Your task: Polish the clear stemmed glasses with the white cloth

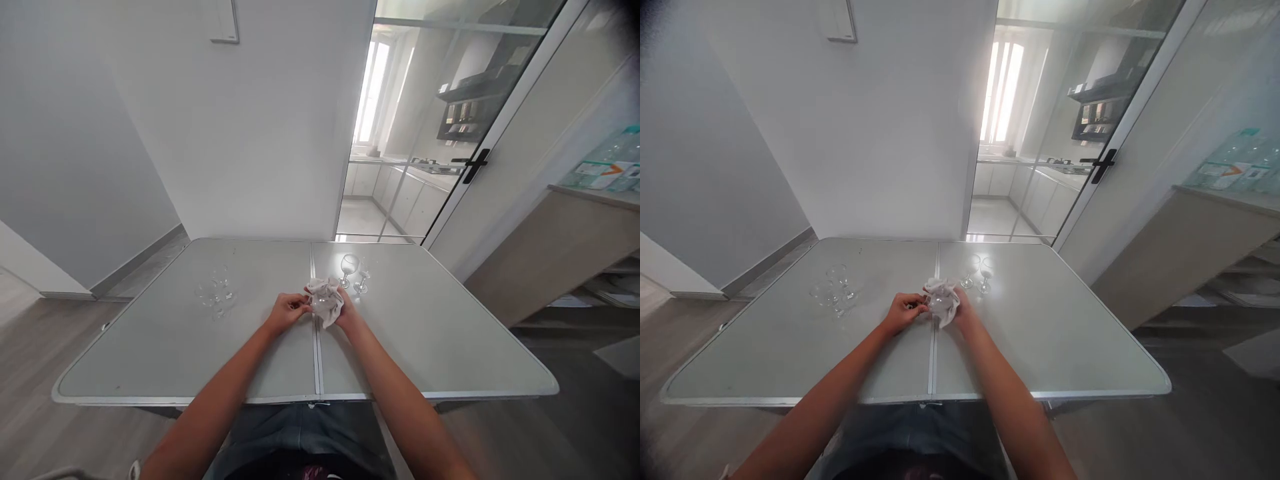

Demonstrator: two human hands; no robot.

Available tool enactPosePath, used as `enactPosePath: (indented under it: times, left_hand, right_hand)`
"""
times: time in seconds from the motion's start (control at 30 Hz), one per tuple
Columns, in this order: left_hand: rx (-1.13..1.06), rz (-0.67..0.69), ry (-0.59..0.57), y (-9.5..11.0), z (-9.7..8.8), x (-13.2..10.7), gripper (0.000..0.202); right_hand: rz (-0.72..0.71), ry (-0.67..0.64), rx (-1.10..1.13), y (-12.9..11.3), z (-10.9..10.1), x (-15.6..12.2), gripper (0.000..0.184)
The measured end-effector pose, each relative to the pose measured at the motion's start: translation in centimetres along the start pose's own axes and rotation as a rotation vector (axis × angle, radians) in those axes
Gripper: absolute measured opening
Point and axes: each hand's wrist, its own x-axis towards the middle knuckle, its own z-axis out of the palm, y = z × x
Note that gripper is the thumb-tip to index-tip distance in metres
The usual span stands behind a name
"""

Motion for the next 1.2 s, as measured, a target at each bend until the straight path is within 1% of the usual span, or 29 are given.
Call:
enactPosePath:
  times: [0.13,0.2,0.27,0.3,0.37,0.4,0.43,0.47,0.5,0.57,0.63,0.67,0.7,0.77,0.8,0.87,0.9,0.93,0.97,1.0,1.03,1.1,1.17,1.2]
  left_hand:
    - [-0.192,-0.113,0.276,-0.3,-0.3,0.8,0.043]
    - [-0.203,-0.141,0.355,-0.4,-0.5,1.0,0.043]
    - [-0.189,-0.148,0.365,-0.4,-0.6,1.0,0.042]
    - [-0.187,-0.145,0.361,-0.3,-0.6,1.0,0.042]
    - [-0.186,-0.133,0.332,-0.1,-0.4,0.7,0.042]
    - [-0.177,-0.125,0.298,0.1,-0.3,0.6,0.042]
    - [-0.159,-0.114,0.245,0.2,-0.2,0.5,0.042]
    - [-0.132,-0.1,0.181,0.3,-0.1,0.4,0.042]
    - [-0.101,-0.08,0.118,0.4,0.0,0.3,0.041]
    - [-0.031,-0.035,0.023,0.4,0.0,0.3,0.039]
    - [0.049,0.0,-0.001,0.3,-0.1,0.3,0.036]
    - [0.093,0.011,0.002,0.2,-0.2,0.3,0.035]
    - [0.139,0.016,0.0,0.0,-0.3,0.3,0.034]
    - [0.231,0.013,-0.009,-0.4,-0.4,0.3,0.033]
    - [0.271,0.004,-0.018,-0.7,-0.5,0.3,0.032]
    - [0.322,-0.02,-0.02,-1.2,-0.4,0.2,0.034]
    - [0.33,-0.027,-0.012,-1.5,-0.4,0.2,0.035]
    - [0.327,-0.029,0.0,-1.7,-0.4,0.2,0.036]
    - [0.316,-0.023,0.009,-1.8,-0.4,0.1,0.037]
    - [0.303,-0.012,0.012,-1.8,-0.4,0.1,0.036]
    - [0.294,0.0,0.002,-1.8,-0.4,0.1,0.036]
    - [0.28,0.025,-0.05,-1.4,-0.4,0.0,0.035]
    - [0.256,0.047,-0.101,-0.8,-0.4,-0.1,0.036]
    - [0.233,0.055,-0.105,-0.5,-0.3,-0.1,0.036]
  right_hand:
    - [0.049,0.028,0.027,0.7,1.2,-0.4,0.026]
    - [0.042,-0.005,0.018,0.8,1.7,-0.6,0.031]
    - [0.015,0.018,0.036,1.0,1.8,-0.6,0.036]
    - [-0.006,0.072,0.045,1.1,1.8,-0.5,0.036]
    - [-0.054,0.24,0.04,1.3,1.5,-0.2,0.036]
    - [-0.075,0.318,0.036,1.5,1.4,0.0,0.036]
    - [-0.092,0.368,0.044,1.6,1.2,0.2,0.035]
    - [-0.101,0.383,0.07,1.6,1.1,0.3,0.034]
    - [-0.102,0.368,0.114,1.5,1.1,0.3,0.033]
    - [-0.098,0.279,0.213,1.1,1.0,0.2,0.031]
    - [-0.127,0.207,0.242,0.5,0.8,-0.1,0.031]
    - [-0.17,0.201,0.209,0.1,0.6,-0.3,0.032]
    - [-0.228,0.204,0.139,-0.2,0.4,-0.6,0.032]
    - [-0.388,0.175,-0.134,-0.8,0.1,-1.1,0.028]
    - [-0.483,0.115,-0.319,-1.0,0.0,-1.4,0.025]
    - [-0.67,-0.091,-0.692,-1.3,-0.1,-1.9,0.019]
    - [-0.748,-0.195,-0.831,-1.4,-0.1,-2.1,0.018]
    - [-0.809,-0.273,-0.922,-1.4,0.0,-2.3,0.019]
    - [-0.849,-0.318,-0.967,-1.4,0.1,-2.4,0.021]
    - [-0.866,-0.324,-0.974,-1.4,0.2,-2.4,0.021]
    - [-0.86,-0.295,-0.948,-1.4,0.2,-2.4,0.02]
    - [-0.76,-0.18,-0.817,-1.2,0.1,-2.2,0.014]
    - [-0.567,-0.011,-0.566,-0.9,0.0,-1.7,0.021]
    - [-0.456,0.068,-0.406,-0.8,0.0,-1.4,0.024]
